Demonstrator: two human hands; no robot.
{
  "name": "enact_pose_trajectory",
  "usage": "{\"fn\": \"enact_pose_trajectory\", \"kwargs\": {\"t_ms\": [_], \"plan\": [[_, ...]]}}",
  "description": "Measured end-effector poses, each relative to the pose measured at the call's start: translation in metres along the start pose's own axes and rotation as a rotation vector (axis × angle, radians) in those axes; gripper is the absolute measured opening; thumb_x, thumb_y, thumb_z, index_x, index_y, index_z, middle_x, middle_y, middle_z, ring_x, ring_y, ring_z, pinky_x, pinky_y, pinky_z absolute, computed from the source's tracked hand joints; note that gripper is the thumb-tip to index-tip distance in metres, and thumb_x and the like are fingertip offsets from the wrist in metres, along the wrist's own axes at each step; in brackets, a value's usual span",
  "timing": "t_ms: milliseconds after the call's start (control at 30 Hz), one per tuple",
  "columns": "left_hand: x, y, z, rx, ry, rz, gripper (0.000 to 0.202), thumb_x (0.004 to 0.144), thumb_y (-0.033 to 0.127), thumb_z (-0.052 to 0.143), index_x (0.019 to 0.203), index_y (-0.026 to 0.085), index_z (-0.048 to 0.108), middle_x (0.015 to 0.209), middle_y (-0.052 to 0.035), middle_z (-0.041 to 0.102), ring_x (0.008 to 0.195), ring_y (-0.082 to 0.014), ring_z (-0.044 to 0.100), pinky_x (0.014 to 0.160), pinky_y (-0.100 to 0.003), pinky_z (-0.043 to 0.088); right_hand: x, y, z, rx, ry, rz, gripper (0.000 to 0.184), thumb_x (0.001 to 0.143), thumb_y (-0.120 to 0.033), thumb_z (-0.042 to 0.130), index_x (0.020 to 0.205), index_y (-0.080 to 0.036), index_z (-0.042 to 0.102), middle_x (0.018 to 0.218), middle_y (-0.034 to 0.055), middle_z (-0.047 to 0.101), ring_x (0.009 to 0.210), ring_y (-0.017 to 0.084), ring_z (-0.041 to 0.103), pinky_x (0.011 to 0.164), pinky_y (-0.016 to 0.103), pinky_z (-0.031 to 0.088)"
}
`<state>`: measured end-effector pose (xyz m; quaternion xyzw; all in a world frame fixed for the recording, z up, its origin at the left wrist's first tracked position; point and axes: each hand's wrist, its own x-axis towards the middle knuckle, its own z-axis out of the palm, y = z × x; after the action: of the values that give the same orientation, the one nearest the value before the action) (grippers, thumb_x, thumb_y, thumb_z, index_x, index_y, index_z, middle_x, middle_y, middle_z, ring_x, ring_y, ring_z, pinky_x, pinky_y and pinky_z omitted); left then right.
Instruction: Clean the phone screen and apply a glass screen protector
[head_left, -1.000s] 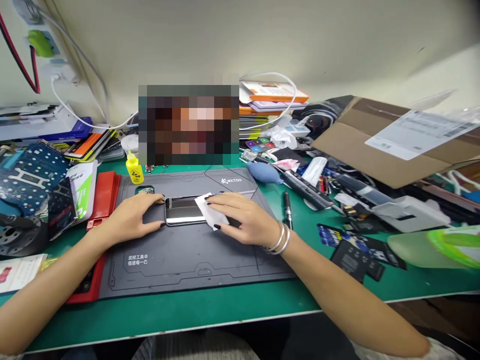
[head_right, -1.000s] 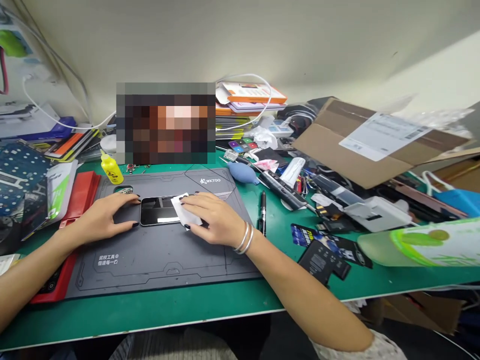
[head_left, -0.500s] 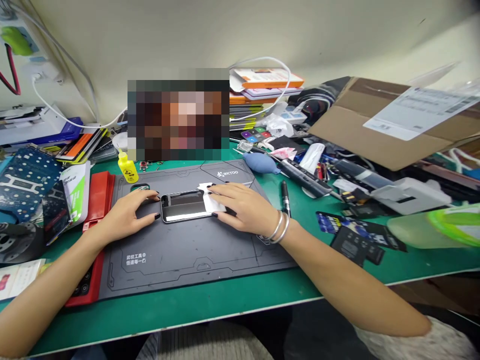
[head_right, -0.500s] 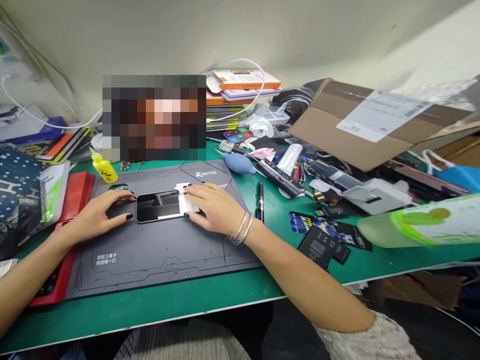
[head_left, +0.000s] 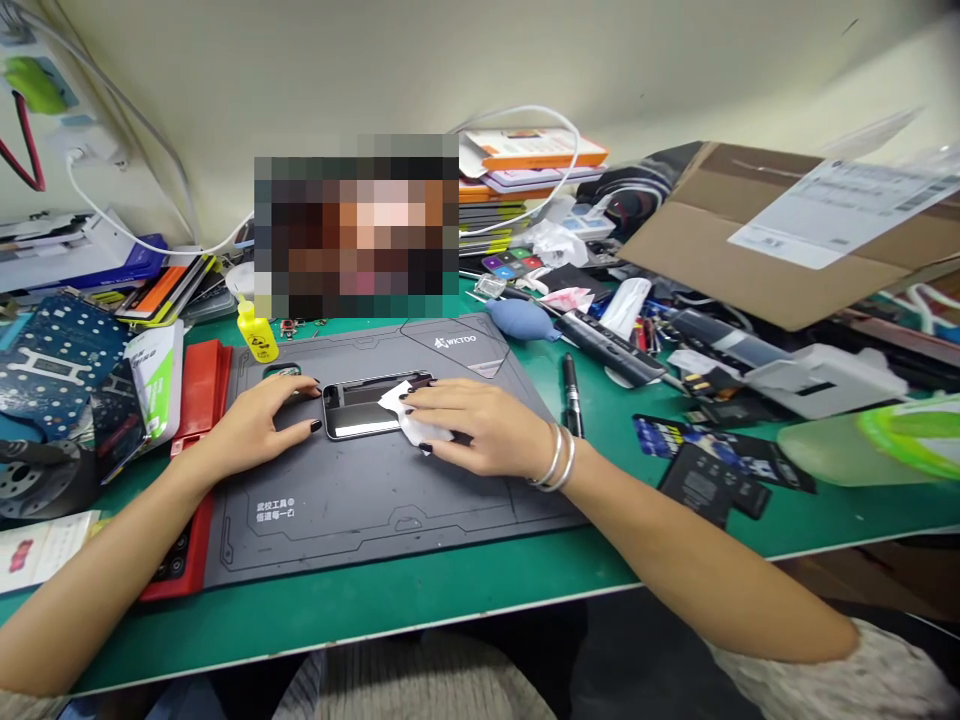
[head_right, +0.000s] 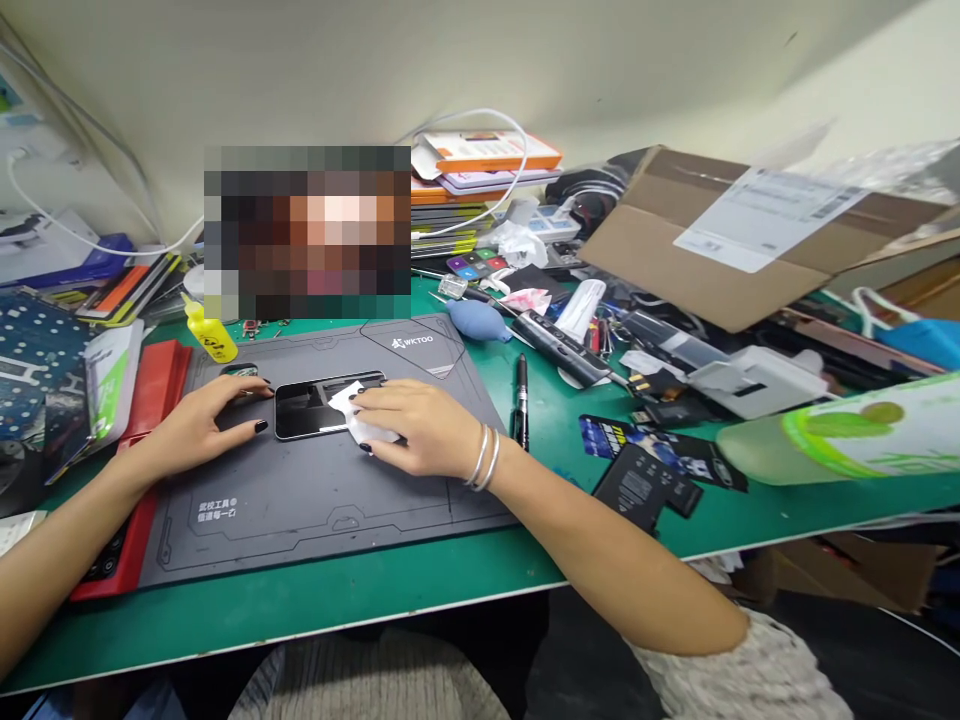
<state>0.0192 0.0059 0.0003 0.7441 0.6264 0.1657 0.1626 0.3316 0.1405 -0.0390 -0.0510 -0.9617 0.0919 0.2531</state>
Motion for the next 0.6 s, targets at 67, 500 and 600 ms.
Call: {"fn": "enact_pose_trajectory", "kwargs": {"t_ms": [67, 500, 600], "plan": [[0.0000, 0.0001, 0.0002, -0.001, -0.002, 0.000, 0.046, 0.091, 0.047, 0.056, 0.129, 0.020, 0.056, 0.129, -0.0104, 0.066, 0.123, -0.0284, 0.060, 0.109, -0.046, 0.048, 0.0001, -0.0010, -0.0003, -0.036, -0.017, 0.042, 0.028, 0.095, -0.027, 0.054, 0.114, -0.017, 0.073, 0.126, 0.0123, 0.073, 0.114, 0.026, 0.070, 0.103, 0.049, 0.053], [0.0009, 0.0044, -0.0011, -0.008, -0.020, -0.007, 0.046, 0.092, 0.047, 0.054, 0.129, 0.019, 0.056, 0.130, -0.0116, 0.065, 0.123, -0.0284, 0.059, 0.109, -0.046, 0.047, -0.0028, 0.0021, 0.0011, -0.052, -0.125, 0.149, 0.043, 0.094, -0.029, 0.054, 0.134, -0.016, 0.063, 0.142, 0.0165, 0.061, 0.131, 0.029, 0.059, 0.114, 0.056, 0.042], [0.0005, 0.0033, -0.0009, -0.008, -0.027, -0.007, 0.045, 0.093, 0.046, 0.054, 0.129, 0.019, 0.056, 0.131, -0.0118, 0.064, 0.124, -0.0284, 0.058, 0.109, -0.046, 0.047, -0.0030, -0.0010, 0.0012, -0.046, -0.161, 0.140, 0.050, 0.092, -0.034, 0.057, 0.138, -0.013, 0.059, 0.147, 0.0180, 0.057, 0.135, 0.030, 0.056, 0.116, 0.056, 0.040]]}}
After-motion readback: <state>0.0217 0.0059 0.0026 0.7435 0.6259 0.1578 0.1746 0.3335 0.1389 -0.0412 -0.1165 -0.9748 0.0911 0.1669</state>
